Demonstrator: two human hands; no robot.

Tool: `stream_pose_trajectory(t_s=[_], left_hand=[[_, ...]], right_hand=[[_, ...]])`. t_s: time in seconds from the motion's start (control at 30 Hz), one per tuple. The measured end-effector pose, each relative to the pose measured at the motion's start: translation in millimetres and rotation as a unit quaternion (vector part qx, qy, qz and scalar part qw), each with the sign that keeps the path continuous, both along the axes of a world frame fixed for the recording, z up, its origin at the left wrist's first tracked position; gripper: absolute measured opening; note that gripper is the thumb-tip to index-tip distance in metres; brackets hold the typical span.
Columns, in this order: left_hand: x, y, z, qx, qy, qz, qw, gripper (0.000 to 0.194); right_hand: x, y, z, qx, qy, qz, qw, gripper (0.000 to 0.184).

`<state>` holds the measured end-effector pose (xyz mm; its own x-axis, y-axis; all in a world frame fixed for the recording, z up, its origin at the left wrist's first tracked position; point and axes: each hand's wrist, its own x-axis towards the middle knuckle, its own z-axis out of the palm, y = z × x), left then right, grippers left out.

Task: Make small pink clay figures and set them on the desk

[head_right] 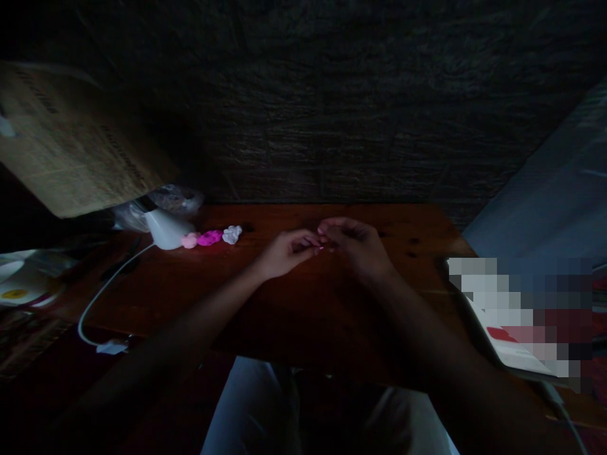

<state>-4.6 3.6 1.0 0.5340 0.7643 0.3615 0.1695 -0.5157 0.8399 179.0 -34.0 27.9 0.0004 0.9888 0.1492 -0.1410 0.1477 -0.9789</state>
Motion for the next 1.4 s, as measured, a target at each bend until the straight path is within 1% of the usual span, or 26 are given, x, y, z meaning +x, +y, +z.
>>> stream_pose_trajectory(t_s=[0.07,0.27,0.37,0.43,0.57,0.7,0.8,0.93,1.03,1.17,1.3,1.4], left_hand=[[-0.7,2.5,0.6,-0.030,-0.037,0.008,0.999,0.011],[-4.7,9.9,0.0,-0.143,-0.147,0.031,0.978,0.029],[-5.1,10.4,0.9,-0.172,-0.183,0.034,0.967,0.038],[-4.6,9.5,2.5,-0.183,-0.195,0.040,0.963,0.039],[-3.1,6.1,6.6,-0.187,-0.200,0.047,0.961,0.041],[-2.2,4.1,8.3,-0.177,-0.197,0.046,0.963,0.044],[-1.6,3.4,8.9,-0.180,-0.208,0.051,0.960,0.043],[-0.7,1.8,10.2,-0.195,-0.219,0.060,0.954,0.039],[-0.3,0.9,10.4,-0.193,-0.224,0.065,0.953,0.039],[-0.3,1.1,9.3,-0.184,-0.227,0.048,0.955,0.042],[-0.9,1.0,9.6,-0.170,-0.225,0.030,0.959,0.043],[-0.8,0.4,10.9,-0.167,-0.221,0.031,0.960,0.044]], right_hand=[[0.7,-0.6,0.9,-0.008,0.014,0.004,1.000,0.034],[4.9,-0.7,1.9,-0.023,0.023,0.023,0.999,0.033],[5.2,0.2,-0.3,-0.019,0.029,0.037,0.999,0.033],[4.9,0.6,-1.4,-0.018,0.024,0.040,0.999,0.034],[4.1,0.5,-0.5,-0.024,-0.001,0.020,1.000,0.038],[2.4,-0.2,1.8,-0.041,0.010,0.001,0.999,0.043],[1.1,-1.1,2.4,-0.050,0.016,-0.009,0.999,0.043],[1.4,-1.9,2.4,-0.034,0.019,-0.013,0.999,0.041],[2.6,-1.7,2.7,-0.039,0.024,-0.013,0.999,0.039],[2.6,-1.2,2.7,-0.047,0.033,-0.003,0.998,0.043],[1.2,-1.3,1.8,-0.057,0.038,-0.016,0.998,0.047],[0.6,-1.2,1.3,-0.061,0.038,-0.025,0.997,0.046]])
